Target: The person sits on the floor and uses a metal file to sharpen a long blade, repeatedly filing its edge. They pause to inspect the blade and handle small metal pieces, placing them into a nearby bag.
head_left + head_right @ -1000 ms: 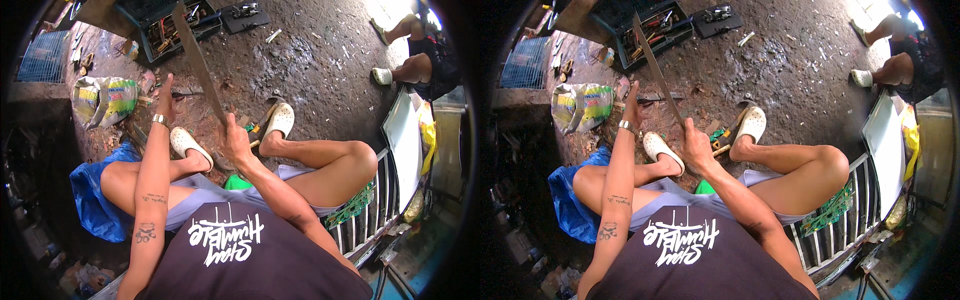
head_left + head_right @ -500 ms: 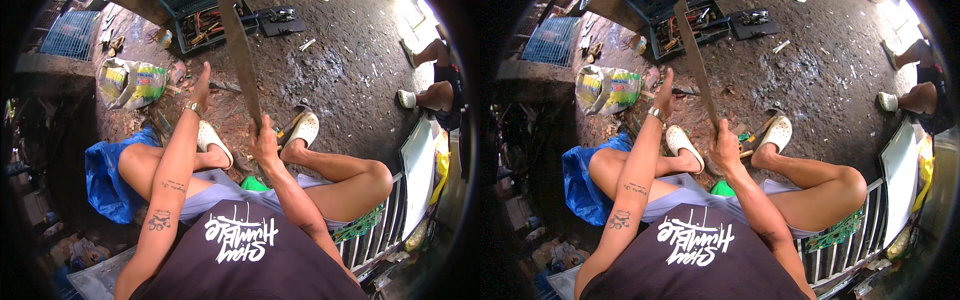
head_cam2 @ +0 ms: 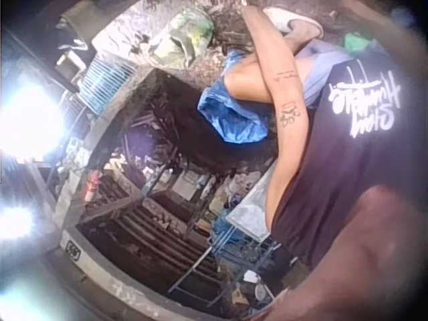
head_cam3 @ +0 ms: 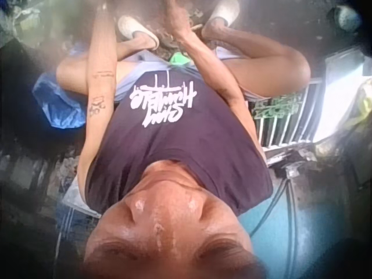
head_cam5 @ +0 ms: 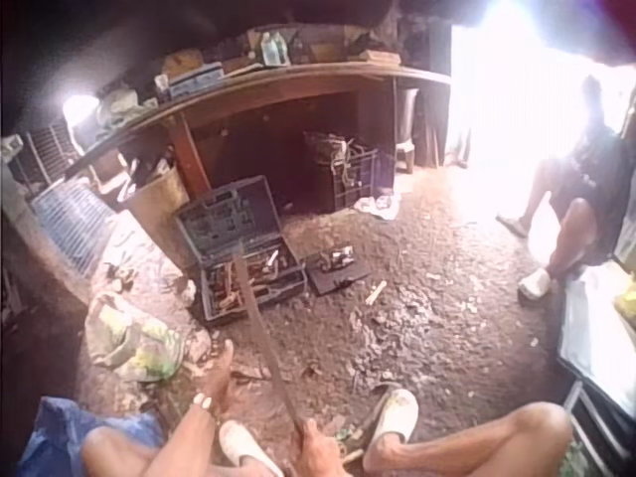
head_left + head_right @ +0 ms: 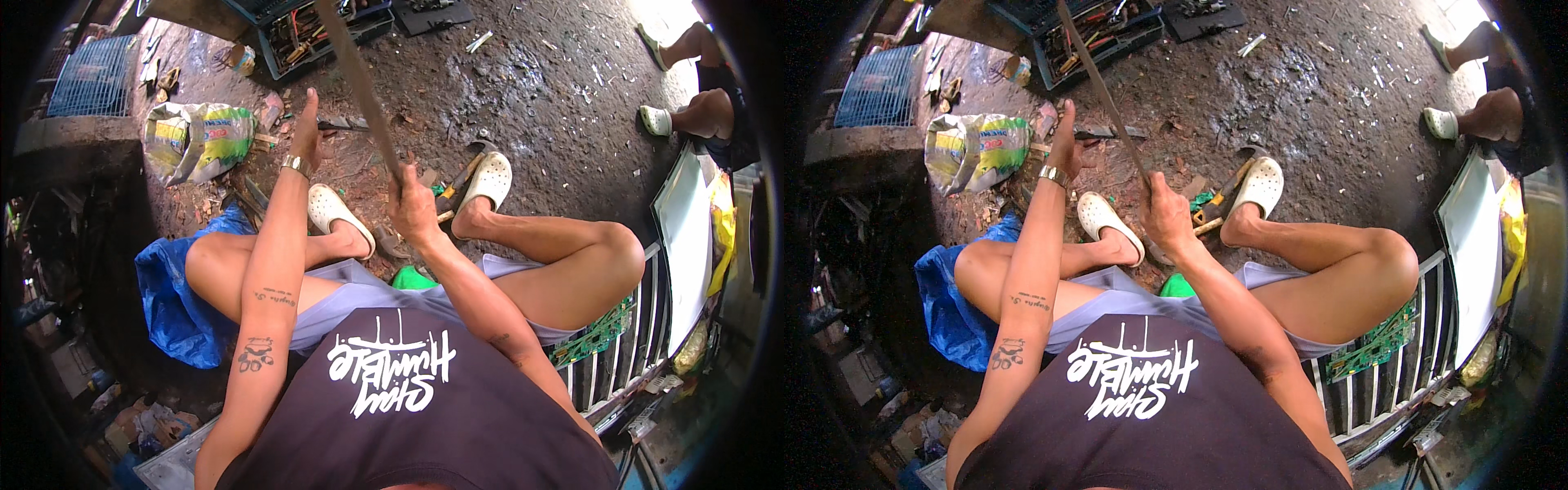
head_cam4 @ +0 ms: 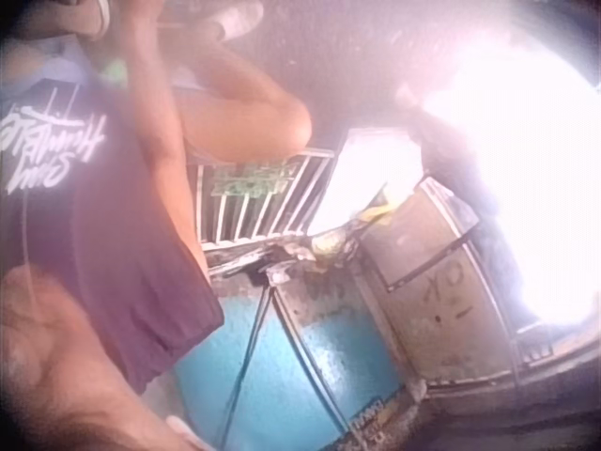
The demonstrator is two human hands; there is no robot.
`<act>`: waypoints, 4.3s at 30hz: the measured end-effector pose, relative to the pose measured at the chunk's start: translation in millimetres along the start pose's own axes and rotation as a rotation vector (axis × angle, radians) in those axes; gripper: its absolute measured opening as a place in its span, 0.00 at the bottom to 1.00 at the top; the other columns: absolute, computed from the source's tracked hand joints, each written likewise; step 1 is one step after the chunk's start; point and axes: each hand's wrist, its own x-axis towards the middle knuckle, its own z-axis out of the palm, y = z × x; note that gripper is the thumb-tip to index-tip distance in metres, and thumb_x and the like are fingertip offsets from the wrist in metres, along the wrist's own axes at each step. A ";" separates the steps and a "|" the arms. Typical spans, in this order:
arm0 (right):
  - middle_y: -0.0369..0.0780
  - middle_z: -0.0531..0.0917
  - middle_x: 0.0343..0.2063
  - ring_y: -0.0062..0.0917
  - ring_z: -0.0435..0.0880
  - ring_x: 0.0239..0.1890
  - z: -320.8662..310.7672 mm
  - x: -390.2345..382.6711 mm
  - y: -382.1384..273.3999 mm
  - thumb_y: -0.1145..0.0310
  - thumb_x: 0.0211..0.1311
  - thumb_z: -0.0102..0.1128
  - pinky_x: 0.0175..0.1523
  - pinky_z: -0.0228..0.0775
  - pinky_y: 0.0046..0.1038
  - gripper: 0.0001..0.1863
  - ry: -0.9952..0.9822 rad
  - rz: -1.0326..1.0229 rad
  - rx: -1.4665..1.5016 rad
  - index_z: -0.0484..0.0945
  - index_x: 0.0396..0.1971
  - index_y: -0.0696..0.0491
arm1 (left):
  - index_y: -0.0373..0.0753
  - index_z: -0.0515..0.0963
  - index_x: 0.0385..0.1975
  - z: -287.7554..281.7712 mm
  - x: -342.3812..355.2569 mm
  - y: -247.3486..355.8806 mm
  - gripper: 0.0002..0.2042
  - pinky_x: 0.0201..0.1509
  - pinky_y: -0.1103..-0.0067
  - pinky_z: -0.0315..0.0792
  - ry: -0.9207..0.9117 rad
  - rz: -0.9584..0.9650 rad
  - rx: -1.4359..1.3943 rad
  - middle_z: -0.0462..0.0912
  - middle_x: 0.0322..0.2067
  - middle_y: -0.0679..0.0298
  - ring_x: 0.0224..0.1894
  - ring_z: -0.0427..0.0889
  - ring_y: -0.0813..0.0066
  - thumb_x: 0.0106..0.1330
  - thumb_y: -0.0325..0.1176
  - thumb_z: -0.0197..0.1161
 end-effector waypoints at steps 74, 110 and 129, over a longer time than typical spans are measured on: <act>0.62 0.82 0.29 0.63 0.81 0.37 6.0 -11.2 42.0 0.68 0.64 0.55 0.43 0.68 0.60 0.19 -0.479 0.547 -0.204 0.62 0.51 0.54 | 0.52 0.43 0.77 3.4 -9.3 -16.2 0.54 0.61 0.25 0.40 0.053 0.010 -0.085 0.53 0.73 0.49 0.71 0.58 0.43 0.56 0.78 0.53; 0.59 0.80 0.25 0.59 0.80 0.32 21.1 1.2 38.2 0.65 0.70 0.54 0.33 0.68 0.55 0.14 -0.070 0.221 -0.012 0.64 0.48 0.54 | 0.51 0.38 0.77 6.8 -25.3 -22.0 0.59 0.63 0.29 0.42 0.014 0.005 -0.131 0.48 0.74 0.43 0.73 0.54 0.44 0.53 0.79 0.55; 0.60 0.82 0.29 0.59 0.82 0.32 28.0 -17.4 50.7 0.64 0.70 0.52 0.35 0.69 0.55 0.14 -0.320 0.360 -0.239 0.66 0.48 0.56 | 0.56 0.37 0.77 -1.9 -16.8 -17.7 0.58 0.66 0.30 0.33 -0.006 -0.005 -0.217 0.34 0.74 0.36 0.76 0.41 0.37 0.52 0.79 0.57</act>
